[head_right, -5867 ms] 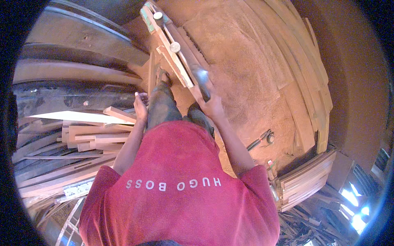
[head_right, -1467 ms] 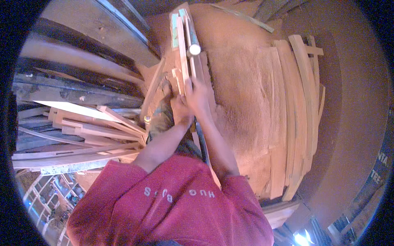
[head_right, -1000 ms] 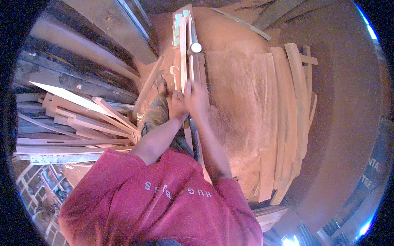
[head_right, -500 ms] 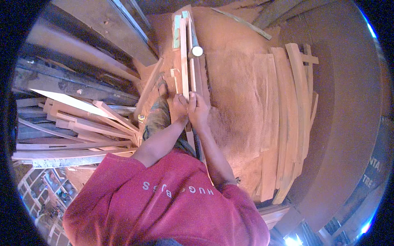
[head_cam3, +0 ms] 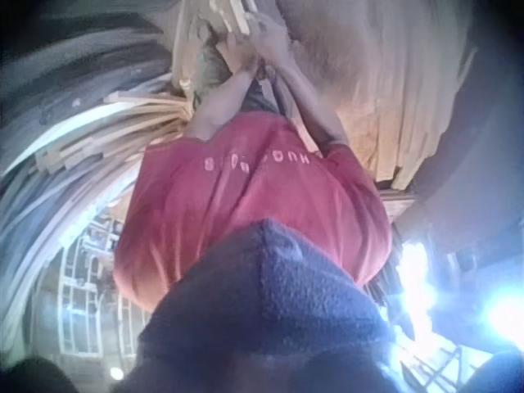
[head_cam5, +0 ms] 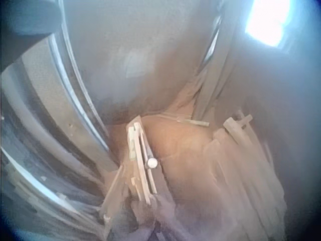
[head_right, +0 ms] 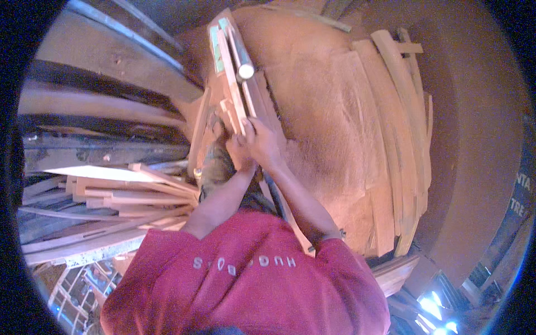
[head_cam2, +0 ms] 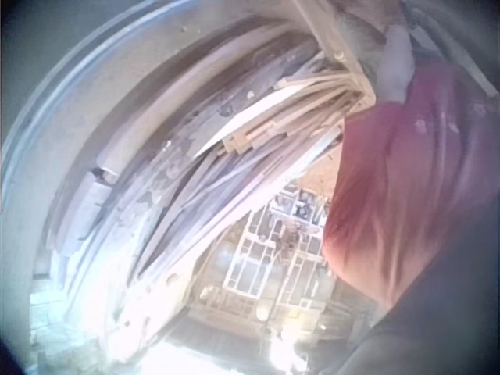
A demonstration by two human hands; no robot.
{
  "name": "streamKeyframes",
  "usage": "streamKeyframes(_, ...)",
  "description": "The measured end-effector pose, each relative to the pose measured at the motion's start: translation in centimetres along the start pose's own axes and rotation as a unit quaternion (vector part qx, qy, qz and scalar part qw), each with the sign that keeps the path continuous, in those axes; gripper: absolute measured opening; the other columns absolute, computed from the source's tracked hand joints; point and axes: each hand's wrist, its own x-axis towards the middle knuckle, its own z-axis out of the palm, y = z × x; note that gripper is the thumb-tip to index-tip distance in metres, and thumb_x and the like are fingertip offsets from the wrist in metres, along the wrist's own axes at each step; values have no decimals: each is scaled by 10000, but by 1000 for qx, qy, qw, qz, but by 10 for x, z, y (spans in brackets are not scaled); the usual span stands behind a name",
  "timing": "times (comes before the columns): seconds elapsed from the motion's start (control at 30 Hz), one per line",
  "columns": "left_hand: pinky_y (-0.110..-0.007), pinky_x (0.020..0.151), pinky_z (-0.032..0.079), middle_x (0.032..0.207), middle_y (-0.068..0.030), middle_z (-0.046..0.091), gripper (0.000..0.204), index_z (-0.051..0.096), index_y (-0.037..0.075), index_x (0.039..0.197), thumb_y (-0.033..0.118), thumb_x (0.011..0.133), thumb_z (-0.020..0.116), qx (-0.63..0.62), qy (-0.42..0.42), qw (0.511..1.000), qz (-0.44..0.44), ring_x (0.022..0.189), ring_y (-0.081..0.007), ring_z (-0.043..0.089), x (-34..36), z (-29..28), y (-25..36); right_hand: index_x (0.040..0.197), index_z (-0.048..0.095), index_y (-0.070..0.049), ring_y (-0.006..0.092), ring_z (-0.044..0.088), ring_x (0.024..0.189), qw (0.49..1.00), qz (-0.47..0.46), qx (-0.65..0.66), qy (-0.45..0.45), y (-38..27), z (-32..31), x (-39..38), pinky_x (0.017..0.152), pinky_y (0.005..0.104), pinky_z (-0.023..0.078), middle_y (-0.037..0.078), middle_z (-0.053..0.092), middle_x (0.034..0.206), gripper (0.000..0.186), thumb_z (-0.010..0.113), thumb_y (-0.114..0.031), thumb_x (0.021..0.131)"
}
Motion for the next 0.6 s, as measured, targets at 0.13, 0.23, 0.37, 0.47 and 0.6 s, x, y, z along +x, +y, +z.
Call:
streamKeyframes(0.13,-505,708,446,777,-257,596,309,560,-44,868,202,968,402,-36,23,999,-11,747,-442,564,-13,9,-14,961,658,12,464,620,848,997,-13,-23,-70,-26,19,98,675,463,496,279,624,880,288,584,-266,967)
streamKeyframes(0.23,-498,707,444,779,-273,586,308,573,-52,875,194,962,409,-52,-19,998,-25,751,-432,564,-15,-1,-10,960,668,5,432,658,830,998,3,-42,-46,-6,-7,-1,710,445,518,260,648,864,261,577,-240,969)
streamKeyframes(0.37,-519,724,441,788,-286,591,347,571,-54,865,224,968,390,11,27,998,54,767,-459,563,-3,3,-18,976,677,-2,435,660,843,1000,11,-21,-12,-14,-3,-10,716,460,521,264,655,885,273,564,-250,977)
streamKeyframes(0.47,-537,753,443,812,-301,600,368,569,-56,867,243,969,381,44,7,999,-24,803,-492,567,-17,-4,1,908,642,17,491,613,847,1000,-3,-17,-16,-36,11,80,683,492,500,290,631,847,338,559,-302,982)
streamKeyframes(0.6,-529,797,505,954,-260,674,402,562,-60,1103,298,958,454,-50,-29,992,-111,909,-480,637,-23,-11,22,862,615,30,496,606,816,1000,22,-16,-8,-28,-1,42,658,498,478,293,616,825,336,571,-284,975)
